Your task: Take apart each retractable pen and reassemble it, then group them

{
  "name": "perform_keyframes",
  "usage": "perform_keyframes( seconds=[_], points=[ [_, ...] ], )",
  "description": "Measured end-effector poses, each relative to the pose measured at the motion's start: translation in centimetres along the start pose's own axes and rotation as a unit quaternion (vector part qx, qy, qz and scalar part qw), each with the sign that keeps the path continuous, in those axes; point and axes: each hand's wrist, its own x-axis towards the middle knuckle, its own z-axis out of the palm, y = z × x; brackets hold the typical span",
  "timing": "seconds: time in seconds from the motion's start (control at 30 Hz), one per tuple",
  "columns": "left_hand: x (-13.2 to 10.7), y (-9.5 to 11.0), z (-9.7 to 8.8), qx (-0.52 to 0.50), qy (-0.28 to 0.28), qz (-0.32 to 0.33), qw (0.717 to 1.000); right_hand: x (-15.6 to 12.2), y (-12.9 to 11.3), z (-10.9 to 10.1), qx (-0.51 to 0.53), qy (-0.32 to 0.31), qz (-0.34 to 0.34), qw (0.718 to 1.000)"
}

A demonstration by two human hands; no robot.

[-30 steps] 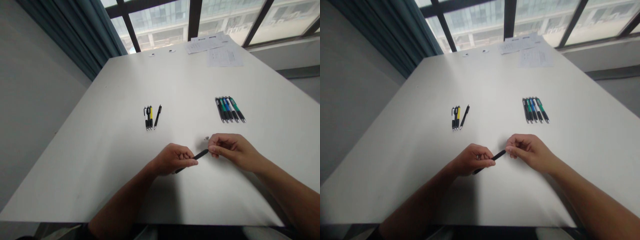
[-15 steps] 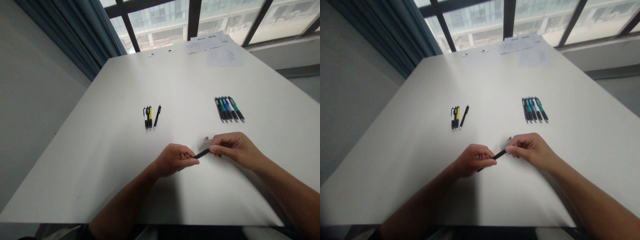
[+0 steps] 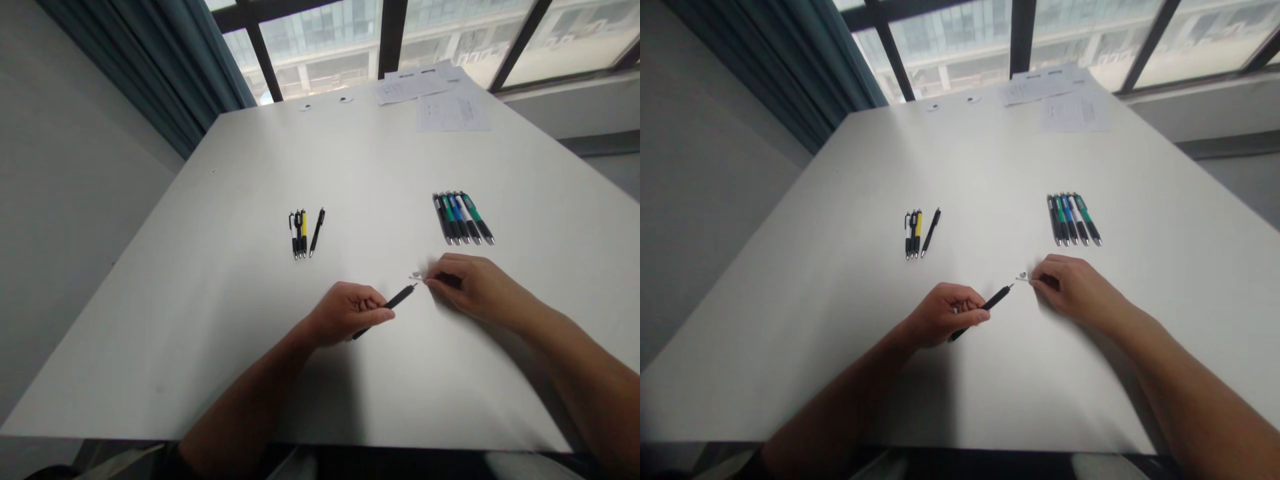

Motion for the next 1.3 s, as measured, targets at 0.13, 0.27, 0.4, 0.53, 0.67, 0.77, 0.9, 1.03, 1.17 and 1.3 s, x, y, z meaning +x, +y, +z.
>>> perform_keyframes(
  seconds=[0.13, 0.27, 0.4, 0.53, 0.67, 0.77, 0.9, 1.03, 1.17, 1.3],
  points=[
    [0.0, 0.0, -0.1, 0.0, 0.002, 0.0, 1.0, -0.1, -0.2, -0.2, -0.001, -0.011, -0.016, 1.0],
    [0.0, -0.1, -0.2, 0.005, -0.002, -0.001, 1.0, -0.1, -0.5, 0.3, -0.012, -0.009, -0.001, 1.0],
    [-0.1, -0.1, -0.3, 0.007, -0.003, -0.003, 1.0, 0.0, -0.8, 0.5, -0.016, -0.028, -0.02, 0.999],
    [-0.1, -0.1, -0.4, 0.009, -0.004, -0.003, 1.0, -0.1, -0.7, -0.4, 0.022, -0.034, -0.031, 0.999],
    [-0.1, -0.2, -0.5, 0.031, -0.016, 0.001, 0.999, -0.2, -0.8, -1.2, 0.072, -0.002, -0.028, 0.997],
    [0.0, -0.6, -0.5, 0.058, -0.017, 0.009, 0.998, -0.4, -0.9, -1.3, 0.087, 0.002, -0.045, 0.995],
    [0.1, -0.9, -0.5, 0.072, -0.02, 0.015, 0.997, -0.6, -1.0, -1.5, 0.089, -0.011, -0.059, 0.994],
    [0.1, -0.7, -0.4, 0.074, -0.021, 0.014, 0.997, -0.6, -1.1, -1.7, 0.094, -0.032, -0.071, 0.993],
    [0.0, -0.5, -0.4, 0.076, -0.023, 0.017, 0.997, -0.6, -1.2, -1.7, 0.099, -0.031, -0.072, 0.992],
    [0.1, -0.5, -0.4, 0.077, -0.023, 0.015, 0.997, -0.7, -1.4, -1.7, 0.103, -0.033, -0.065, 0.992]
  ],
)
